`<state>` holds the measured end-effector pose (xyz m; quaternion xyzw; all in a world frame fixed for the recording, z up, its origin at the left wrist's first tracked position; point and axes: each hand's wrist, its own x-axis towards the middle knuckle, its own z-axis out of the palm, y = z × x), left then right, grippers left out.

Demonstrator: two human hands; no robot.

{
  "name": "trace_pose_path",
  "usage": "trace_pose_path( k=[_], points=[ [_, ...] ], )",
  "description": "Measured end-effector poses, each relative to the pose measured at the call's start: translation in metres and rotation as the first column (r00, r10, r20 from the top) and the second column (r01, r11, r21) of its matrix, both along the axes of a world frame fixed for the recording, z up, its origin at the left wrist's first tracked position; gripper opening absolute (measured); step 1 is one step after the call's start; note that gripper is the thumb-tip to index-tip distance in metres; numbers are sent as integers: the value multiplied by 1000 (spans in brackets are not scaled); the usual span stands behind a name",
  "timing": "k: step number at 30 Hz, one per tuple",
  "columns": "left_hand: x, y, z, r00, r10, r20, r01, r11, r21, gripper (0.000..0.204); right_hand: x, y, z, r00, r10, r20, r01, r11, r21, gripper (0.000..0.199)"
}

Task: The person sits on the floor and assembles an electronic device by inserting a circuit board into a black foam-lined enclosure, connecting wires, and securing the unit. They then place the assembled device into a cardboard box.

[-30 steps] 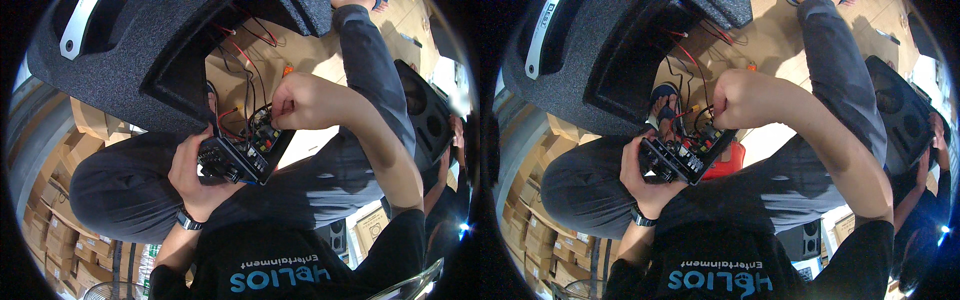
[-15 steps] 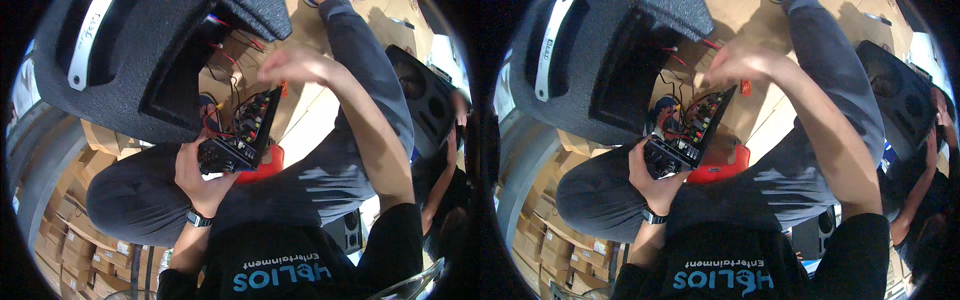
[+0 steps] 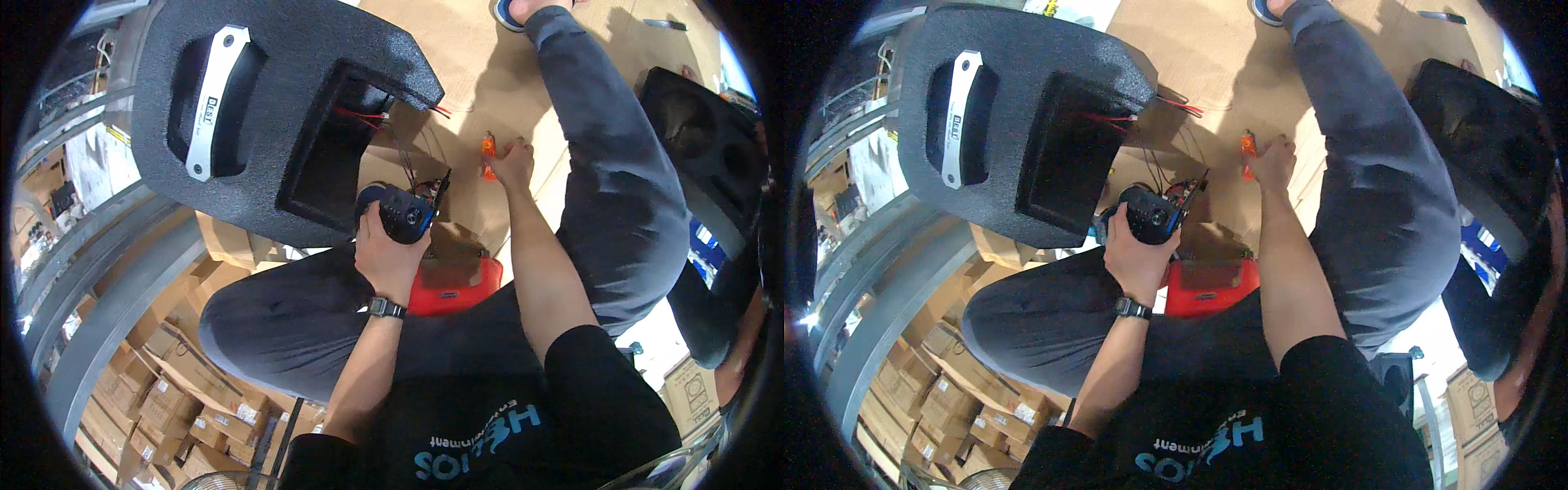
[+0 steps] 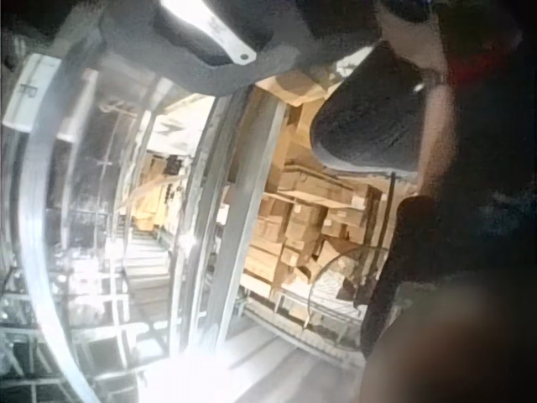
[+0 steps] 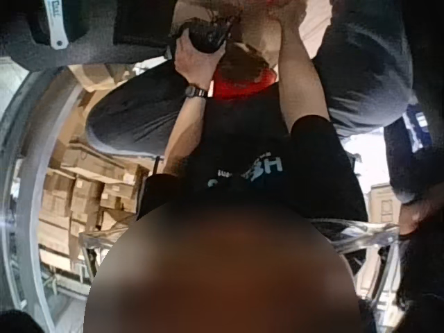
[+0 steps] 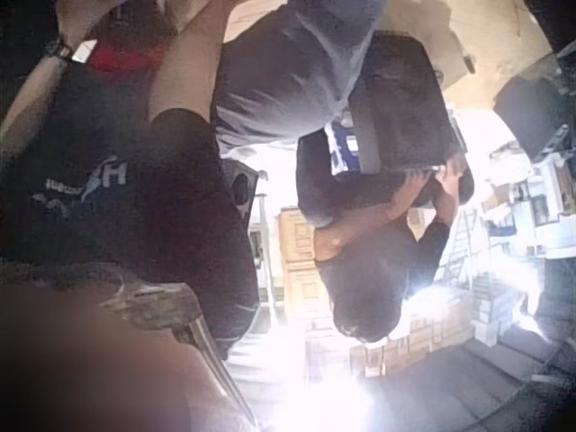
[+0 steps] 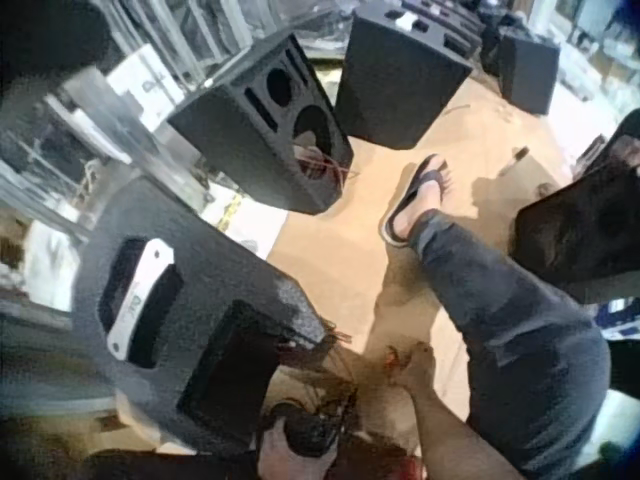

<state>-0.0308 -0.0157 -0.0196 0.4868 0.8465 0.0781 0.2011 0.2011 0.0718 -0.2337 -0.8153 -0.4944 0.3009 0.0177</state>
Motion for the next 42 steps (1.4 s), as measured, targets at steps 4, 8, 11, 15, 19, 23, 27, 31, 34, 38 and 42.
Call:
trace_pose_path(
  k=[4, 8, 11, 15, 19, 23, 27, 31, 34, 38, 42],
  points=[
    [0, 6, -8, 996, 85, 15, -85, 996, -37, 87, 1, 4, -8, 995, 87, -50, -86, 996, 17, 39],
    [-4, 13, -15, 999, 35, -9, -35, 999, 32, 92, -3, 5, -12, 989, 111, -95, -119, 989, -88, 32],
    [-12, 12, -23, 996, 28, 90, -28, 1000, 3, 102, 1, 5, -19, 984, 123, -125, -131, 990, -52, 32],
    [-24, 1, -35, 994, -22, 104, 18, 999, 36, 103, 7, 14, -21, 961, -12, -276, 1, 999, -42, 25],
    [-34, 0, -46, 986, -28, 162, 23, 999, 34, 105, 16, 54, 18, 856, -22, -517, 13, 1000, -20, 22],
    [-30, 4, -33, 993, -37, 112, 34, 999, 29, 106, 20, 88, 112, 637, 16, -771, 91, 991, 96, 26],
    [-7, 19, 15, 941, -327, 85, 325, 945, 39, 52, 24, 81, 209, 406, 106, -908, 170, 967, 190, 20],
    [19, 86, 33, 831, -552, 66, 498, 793, 351, 16, 21, 56, 231, 320, 178, -931, 231, 938, 258, 18],
    [15, 157, 4, 775, -590, -226, 613, 789, 44, 11, 13, 43, 211, 360, 15, -933, 359, 921, 153, 21],
    [-2, 183, -40, 704, -647, -293, 521, 751, -406, 26, 5, 60, 181, 366, 83, -927, 485, 833, 266, 21],
    [-13, 184, -55, 775, -542, -324, 409, 822, -396, 32, -1, 67, 167, 435, 27, -900, 463, 851, 249, 23]
  ],
)
